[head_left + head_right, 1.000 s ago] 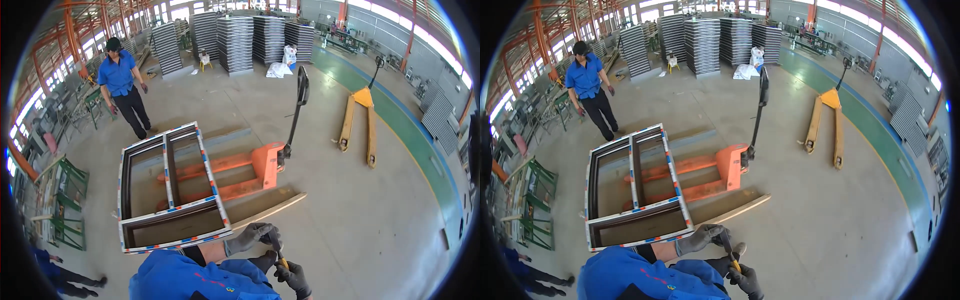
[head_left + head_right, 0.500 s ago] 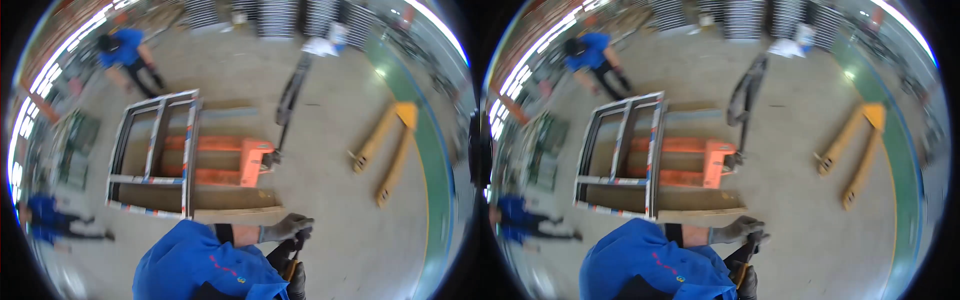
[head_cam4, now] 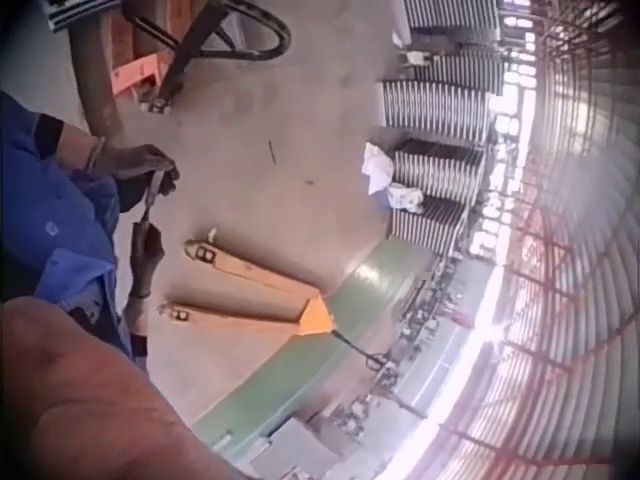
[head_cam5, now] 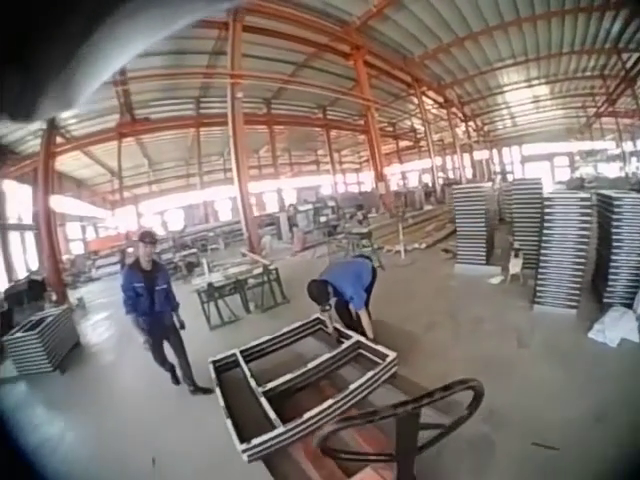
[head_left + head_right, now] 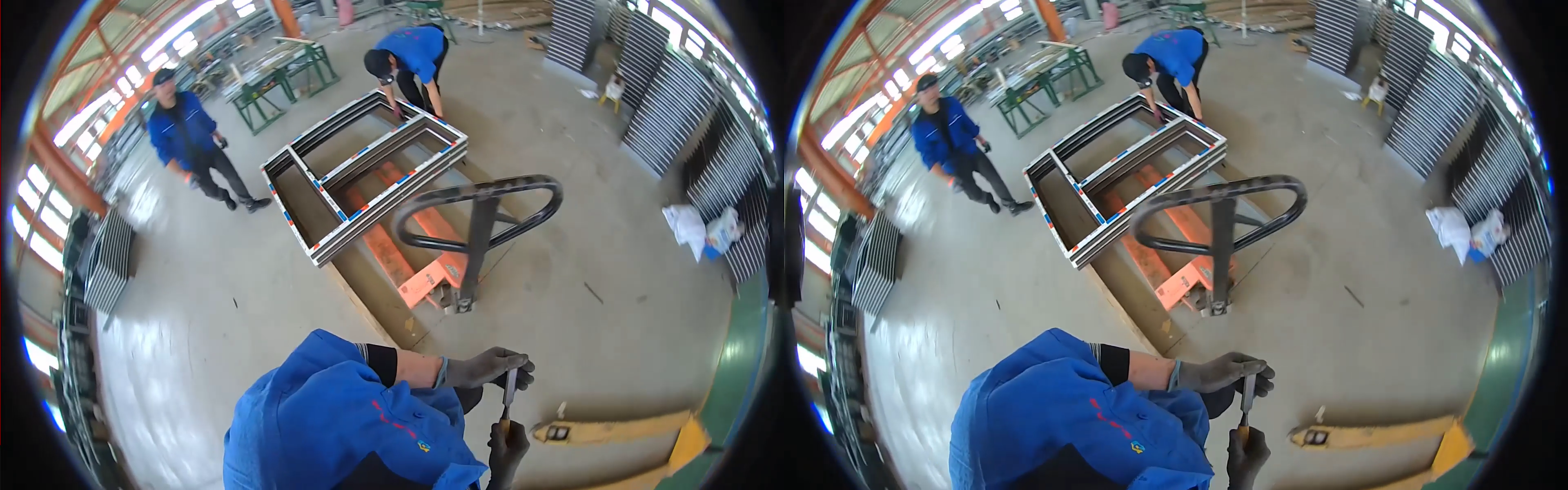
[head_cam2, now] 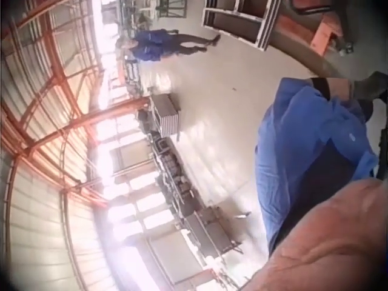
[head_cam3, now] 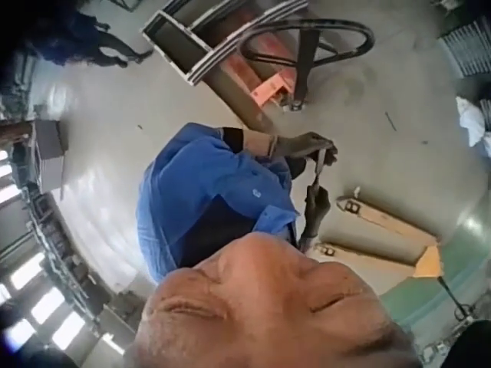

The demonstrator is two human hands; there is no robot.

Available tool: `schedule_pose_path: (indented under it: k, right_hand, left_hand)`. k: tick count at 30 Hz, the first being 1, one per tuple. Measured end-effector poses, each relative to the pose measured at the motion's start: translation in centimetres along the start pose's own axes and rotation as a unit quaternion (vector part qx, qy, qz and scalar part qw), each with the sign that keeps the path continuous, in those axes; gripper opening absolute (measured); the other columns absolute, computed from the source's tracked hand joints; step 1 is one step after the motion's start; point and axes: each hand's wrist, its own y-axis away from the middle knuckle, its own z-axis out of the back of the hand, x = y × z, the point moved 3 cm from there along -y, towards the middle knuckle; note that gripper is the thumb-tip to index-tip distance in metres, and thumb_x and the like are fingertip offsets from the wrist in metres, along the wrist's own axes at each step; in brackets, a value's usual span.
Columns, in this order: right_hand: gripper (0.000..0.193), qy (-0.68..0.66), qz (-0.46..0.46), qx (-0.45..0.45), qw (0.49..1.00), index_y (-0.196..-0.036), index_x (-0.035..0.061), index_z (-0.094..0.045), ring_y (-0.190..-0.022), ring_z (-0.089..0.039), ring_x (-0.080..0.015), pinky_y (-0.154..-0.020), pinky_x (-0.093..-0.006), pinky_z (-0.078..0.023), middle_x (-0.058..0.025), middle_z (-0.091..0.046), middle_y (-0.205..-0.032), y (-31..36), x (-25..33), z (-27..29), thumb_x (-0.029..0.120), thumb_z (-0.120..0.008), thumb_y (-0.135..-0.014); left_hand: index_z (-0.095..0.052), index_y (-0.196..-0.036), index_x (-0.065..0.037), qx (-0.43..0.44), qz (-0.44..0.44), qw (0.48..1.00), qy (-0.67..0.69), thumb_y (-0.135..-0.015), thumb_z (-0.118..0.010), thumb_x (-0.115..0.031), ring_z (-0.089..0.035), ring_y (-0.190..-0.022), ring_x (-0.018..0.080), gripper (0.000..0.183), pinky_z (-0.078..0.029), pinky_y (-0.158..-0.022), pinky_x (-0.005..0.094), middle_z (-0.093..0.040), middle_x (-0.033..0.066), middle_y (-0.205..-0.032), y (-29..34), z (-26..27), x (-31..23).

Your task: Assembling metal window frames by fitting components and tapping them into place with a mallet.

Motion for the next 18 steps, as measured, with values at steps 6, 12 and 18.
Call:
schedule_pose_path:
  k: [6, 12, 18]
  right_hand:
    - [0.031, 0.309, 0.138, -0.04, 0.94, -0.113, 0.0072, -0.072, -0.078, -0.069, -0.0242, -0.064, -0.0412, -0.055, -0.0099, -0.074, -0.091, -14.9, -3.8, 19.0, 0.031, -0.078, -0.094]
    - [0.031, -0.116, 0.004, -0.076, 0.99, -0.109, 0.0074, -0.072, -0.07, -0.063, -0.0195, -0.06, -0.0351, -0.051, -0.0033, -0.069, -0.079, -29.8, -13.5, 38.8, 0.033, -0.077, -0.093]
    - [0.034, -0.187, 0.01, -0.037, 0.982, -0.121, 0.0073, -0.069, -0.081, -0.066, -0.0251, -0.071, -0.0341, -0.054, -0.0078, -0.071, -0.092, -45.5, -16.7, 60.7, 0.032, -0.07, -0.098]
  left_hand:
    - [-0.058, -0.137, 0.002, -0.005, -0.02, 0.99, 0.14, -0.109, -0.055, -0.034, -0.068, -0.118, 0.0258, 0.046, -0.056, -0.1, 0.0419, -0.069, 0.0146, -0.128, -20.6, -7.2, 4.5]
    - [-0.063, -0.129, -0.001, 0.007, 0.083, 0.992, 0.097, -0.105, -0.061, -0.044, -0.07, -0.114, 0.0236, 0.049, -0.056, -0.099, 0.0416, -0.071, 0.0123, -0.124, -41.5, -22.2, 5.3]
    - [-0.066, -0.121, 0.003, -0.083, 0.076, 0.993, 0.021, -0.102, -0.063, -0.054, -0.072, -0.108, 0.0236, 0.06, -0.058, -0.098, 0.0421, -0.073, 0.0137, -0.115, -65.5, -33.8, 8.6]
